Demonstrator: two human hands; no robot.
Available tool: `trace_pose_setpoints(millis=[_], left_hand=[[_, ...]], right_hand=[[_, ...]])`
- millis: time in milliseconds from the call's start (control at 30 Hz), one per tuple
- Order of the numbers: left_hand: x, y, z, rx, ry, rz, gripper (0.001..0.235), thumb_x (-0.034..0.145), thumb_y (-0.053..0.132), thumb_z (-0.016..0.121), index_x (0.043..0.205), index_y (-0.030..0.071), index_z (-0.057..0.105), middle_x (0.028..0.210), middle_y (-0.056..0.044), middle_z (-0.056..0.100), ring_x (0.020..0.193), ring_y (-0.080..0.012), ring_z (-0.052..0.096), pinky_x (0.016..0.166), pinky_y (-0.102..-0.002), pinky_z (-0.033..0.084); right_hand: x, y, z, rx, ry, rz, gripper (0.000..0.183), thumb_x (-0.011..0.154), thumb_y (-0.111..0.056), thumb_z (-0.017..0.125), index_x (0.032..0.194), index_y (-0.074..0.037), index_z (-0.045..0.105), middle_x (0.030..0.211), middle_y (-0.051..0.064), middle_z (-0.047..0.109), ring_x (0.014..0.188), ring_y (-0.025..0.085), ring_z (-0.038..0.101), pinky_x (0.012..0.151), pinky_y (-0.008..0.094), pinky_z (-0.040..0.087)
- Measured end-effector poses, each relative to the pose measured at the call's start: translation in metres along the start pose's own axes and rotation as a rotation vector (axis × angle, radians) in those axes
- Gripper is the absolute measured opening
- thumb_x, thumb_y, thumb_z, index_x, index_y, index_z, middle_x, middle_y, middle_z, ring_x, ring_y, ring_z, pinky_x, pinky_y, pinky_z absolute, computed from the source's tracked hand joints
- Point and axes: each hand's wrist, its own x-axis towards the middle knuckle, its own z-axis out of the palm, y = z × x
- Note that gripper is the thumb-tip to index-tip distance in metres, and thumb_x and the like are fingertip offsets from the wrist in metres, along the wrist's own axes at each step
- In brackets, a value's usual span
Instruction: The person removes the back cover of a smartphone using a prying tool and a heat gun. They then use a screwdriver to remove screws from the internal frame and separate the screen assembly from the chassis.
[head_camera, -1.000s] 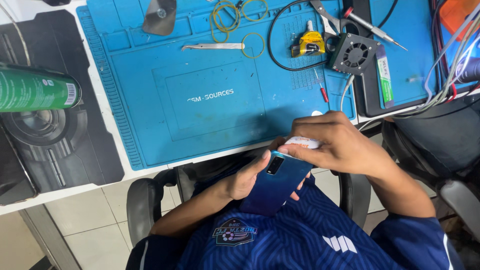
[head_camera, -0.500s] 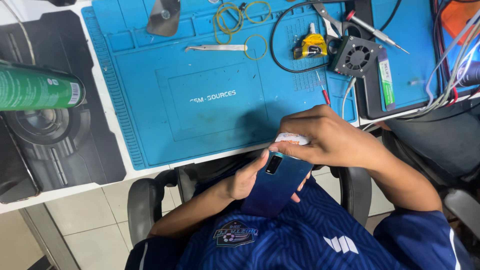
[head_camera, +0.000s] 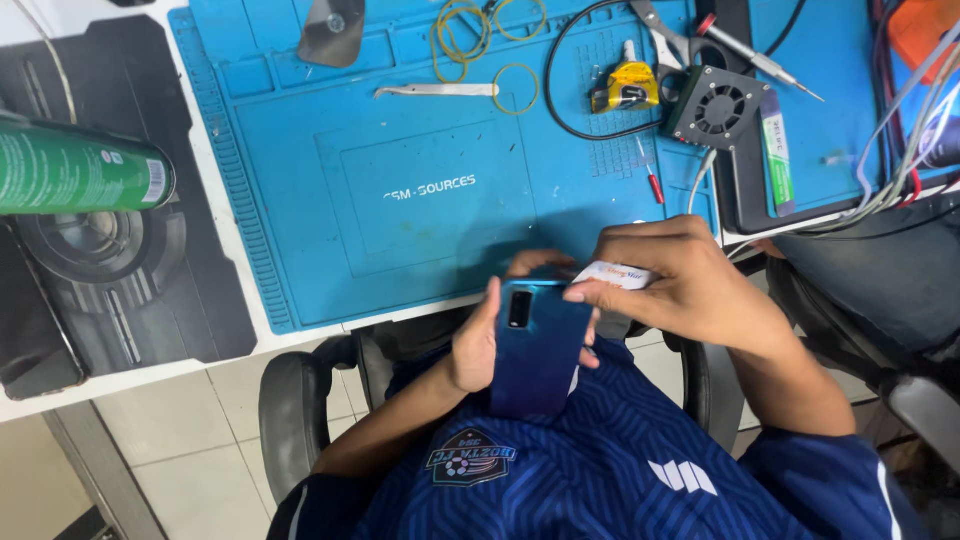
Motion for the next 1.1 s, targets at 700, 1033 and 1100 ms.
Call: trace_pose_setpoints(millis=[700,1033,1100], left_hand=[[0.049,0.059,0.041,0.382,0.026,0.521,0.081,0.108,0.066,0.031,0.164,0.009,0.022,0.132,-0.030,0.058,0.123,-0.0336,0.063,0.101,-0.046,0.058],[0.046,0.059,0.037,0.421,0.023,0.624,0.075,0.113,0.066,0.031,0.159,0.008,0.027,0.133,-0.029,0.058,0.122,-0.0327,0.062,0.103,-0.043,0.056],[0.045,0.059,0.036,0.350,0.055,0.667,0.073,0.113,0.066,0.031,0.159,0.009,0.028,0.132,-0.029,0.059,0.118,-0.0317,0.062,0.099,-0.043,0.058]], right_hand=[[0.002,-0.006,0.013,-0.054,0.450,-0.101,0.015,0.098,-0.009,0.073,0.102,0.004,0.068,0.094,0.010,0.069,0.078,0.015,0.064,0.068,0.027,0.047],[0.010,-0.024,0.007,-0.105,0.289,-0.057,0.017,0.094,-0.012,0.073,0.096,0.004,0.068,0.087,0.009,0.068,0.070,0.016,0.065,0.059,0.028,0.047],[0.005,-0.017,0.004,-0.089,0.185,-0.025,0.017,0.094,-0.014,0.073,0.096,0.003,0.070,0.083,0.009,0.067,0.069,0.016,0.065,0.057,0.028,0.047]])
